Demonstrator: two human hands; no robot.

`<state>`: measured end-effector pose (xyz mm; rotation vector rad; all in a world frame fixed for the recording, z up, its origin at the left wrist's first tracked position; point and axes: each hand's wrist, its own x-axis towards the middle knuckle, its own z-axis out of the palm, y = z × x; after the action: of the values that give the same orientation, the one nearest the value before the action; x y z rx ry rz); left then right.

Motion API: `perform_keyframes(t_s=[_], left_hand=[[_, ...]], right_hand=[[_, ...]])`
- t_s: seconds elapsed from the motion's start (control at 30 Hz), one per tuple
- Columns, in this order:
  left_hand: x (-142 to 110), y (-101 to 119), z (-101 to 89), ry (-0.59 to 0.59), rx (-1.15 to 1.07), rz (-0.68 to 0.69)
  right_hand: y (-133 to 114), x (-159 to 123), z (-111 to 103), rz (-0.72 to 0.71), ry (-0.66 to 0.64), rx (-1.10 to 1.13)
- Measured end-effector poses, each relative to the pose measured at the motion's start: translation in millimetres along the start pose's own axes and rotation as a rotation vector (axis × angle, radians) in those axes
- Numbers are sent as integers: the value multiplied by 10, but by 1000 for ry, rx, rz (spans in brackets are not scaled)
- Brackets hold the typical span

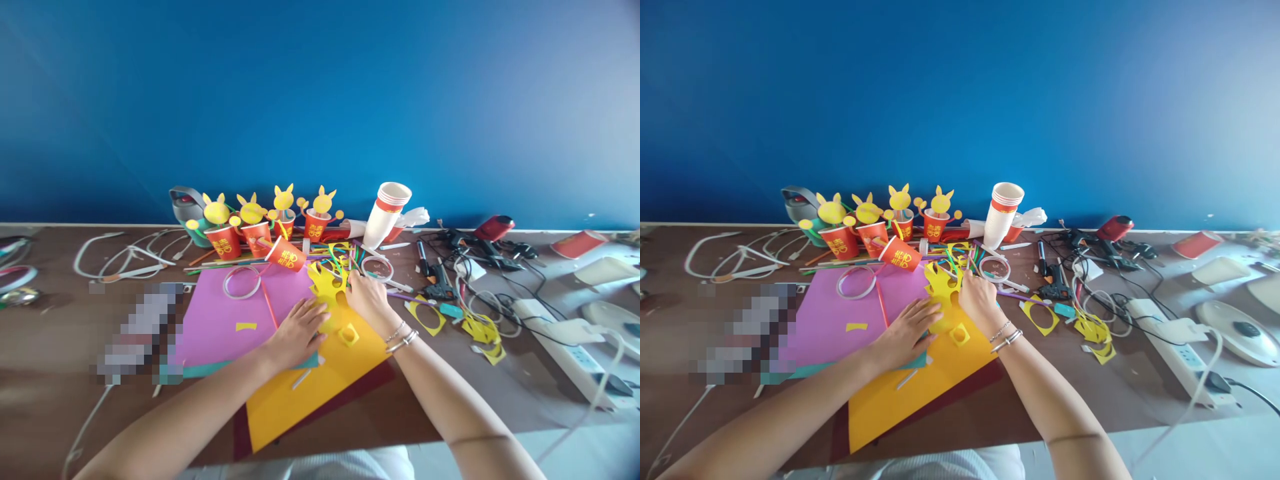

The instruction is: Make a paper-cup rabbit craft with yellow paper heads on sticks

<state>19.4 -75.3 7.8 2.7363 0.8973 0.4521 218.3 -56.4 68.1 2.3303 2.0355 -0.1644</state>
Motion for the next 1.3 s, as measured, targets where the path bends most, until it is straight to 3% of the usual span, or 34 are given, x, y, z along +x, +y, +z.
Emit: perform_keyframes(t_s=[0.53,0.67,0.77,0.93,1.07,1.17,1.3], left_hand=[[9,59,-48,-20,36,15],[0,50,-48,-32,14,64],[-1,73,-70,-1,40,21],[-6,103,-79,48,79,22],[-20,92,-45,89,111,69],[-26,80,-27,92,118,84],[-27,64,-17,87,113,94]], right_hand=[[-23,-5,-57,36,-10,20],[6,2,-47,29,68,66],[43,40,-40,-12,145,180],[-60,311,-109,-102,215,415],[-357,657,-156,-113,57,653],[-574,905,-74,-73,4,803],[-703,1149,101,-73,42,862]])
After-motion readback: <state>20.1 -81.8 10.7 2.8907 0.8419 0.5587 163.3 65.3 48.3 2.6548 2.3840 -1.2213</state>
